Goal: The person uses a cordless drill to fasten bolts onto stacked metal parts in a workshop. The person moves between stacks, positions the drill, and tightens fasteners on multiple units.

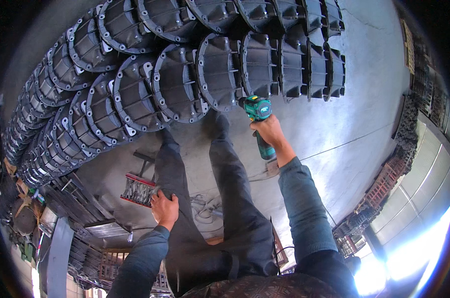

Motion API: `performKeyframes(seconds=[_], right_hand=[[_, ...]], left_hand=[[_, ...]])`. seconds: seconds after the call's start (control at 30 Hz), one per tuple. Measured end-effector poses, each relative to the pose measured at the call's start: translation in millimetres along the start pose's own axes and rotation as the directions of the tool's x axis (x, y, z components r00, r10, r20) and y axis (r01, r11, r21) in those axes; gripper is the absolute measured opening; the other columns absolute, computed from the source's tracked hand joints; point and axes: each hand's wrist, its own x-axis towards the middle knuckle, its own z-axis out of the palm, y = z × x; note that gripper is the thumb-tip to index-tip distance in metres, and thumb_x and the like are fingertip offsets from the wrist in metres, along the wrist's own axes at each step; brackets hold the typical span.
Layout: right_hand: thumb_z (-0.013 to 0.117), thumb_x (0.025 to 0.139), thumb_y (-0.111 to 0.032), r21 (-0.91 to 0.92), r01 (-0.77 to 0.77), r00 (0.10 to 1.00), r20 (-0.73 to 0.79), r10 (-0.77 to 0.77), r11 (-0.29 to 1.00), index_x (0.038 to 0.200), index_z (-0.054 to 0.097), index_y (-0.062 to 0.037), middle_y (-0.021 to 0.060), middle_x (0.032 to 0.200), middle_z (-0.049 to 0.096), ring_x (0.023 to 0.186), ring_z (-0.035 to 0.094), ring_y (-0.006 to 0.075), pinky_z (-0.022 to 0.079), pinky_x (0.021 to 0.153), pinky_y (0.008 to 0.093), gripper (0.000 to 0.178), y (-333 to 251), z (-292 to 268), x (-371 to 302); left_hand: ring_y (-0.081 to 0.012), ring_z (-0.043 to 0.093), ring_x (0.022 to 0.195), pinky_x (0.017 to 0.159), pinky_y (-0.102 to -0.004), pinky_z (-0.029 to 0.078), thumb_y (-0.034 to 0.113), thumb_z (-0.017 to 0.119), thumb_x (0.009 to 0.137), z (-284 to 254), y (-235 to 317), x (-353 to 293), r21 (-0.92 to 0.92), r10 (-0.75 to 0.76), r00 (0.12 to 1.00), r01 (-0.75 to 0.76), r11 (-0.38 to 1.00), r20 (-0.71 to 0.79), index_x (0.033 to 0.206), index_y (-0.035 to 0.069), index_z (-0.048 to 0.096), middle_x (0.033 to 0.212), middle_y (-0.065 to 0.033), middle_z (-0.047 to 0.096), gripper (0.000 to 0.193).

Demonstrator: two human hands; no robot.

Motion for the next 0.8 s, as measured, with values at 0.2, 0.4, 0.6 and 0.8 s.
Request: performKeyframes(seconds=[0.2, 0.4, 0.6, 0.8], right_hand=[[0.077, 0.081, -0.005, 0.182, 0.174, 0.978, -0.143, -0.149, 0.968, 0.098, 0.071, 0.0034, 0.0085, 0.081, 0.071, 0.066, 0.071, 0.0213, 0.057, 0.062, 0.0365, 0.02, -79.1, -9.5, 60.8], [0.076, 0.084, -0.016, 0.158, 0.102, 0.989, -0.12, -0.083, 0.982, 0.098, 0.073, -0.0032, 0.009, 0.089, 0.073, 0.072, 0.071, 0.02, 0.058, 0.071, 0.0364, 0.019, -130.7, -7.9, 132.4], [0.073, 0.082, -0.009, 0.176, 0.116, 0.985, -0.143, -0.092, 0.978, 0.093, 0.071, -0.0016, 0.0083, 0.083, 0.073, 0.068, 0.071, 0.0207, 0.057, 0.066, 0.0362, 0.014, -136.8, -0.9, 145.4], [0.075, 0.081, -0.007, 0.217, 0.033, 0.996, -0.087, -0.015, 0.976, 0.094, 0.069, -0.0022, 0.0105, 0.084, 0.073, 0.069, 0.071, 0.0226, 0.06, 0.068, 0.0373, 0.014, -142.1, -3.9, 153.4]], left_hand=[[-0.0428, 0.062, 0.115, 0.097, -0.0512, 0.054, 0.04, 0.067, 0.093, -3.7, 5.7, 1.2, -0.028, -0.03, 1.0, 0.03, 0.999, 0.004, 0.123, -0.003, 0.06, 0.122, -0.0253, 0.061, 0.053], [-0.0417, 0.063, 0.112, 0.095, -0.05, 0.055, 0.039, 0.068, 0.092, -2.0, 7.2, 2.5, -0.036, -0.036, 0.999, 0.035, 0.999, -0.015, 0.123, -0.003, 0.06, 0.12, -0.0245, 0.061, 0.053], [-0.0409, 0.063, 0.113, 0.095, -0.0497, 0.055, 0.039, 0.068, 0.093, -4.5, 9.4, 4.1, -0.054, -0.067, 0.998, 0.068, 0.996, 0.023, 0.125, -0.003, 0.058, 0.122, -0.0236, 0.06, 0.054], [-0.0406, 0.062, 0.114, 0.097, -0.0494, 0.054, 0.04, 0.067, 0.093, -7.6, 9.0, 4.0, -0.067, -0.082, 0.995, 0.085, 0.994, 0.054, 0.129, -0.003, 0.057, 0.123, -0.0234, 0.06, 0.056]])
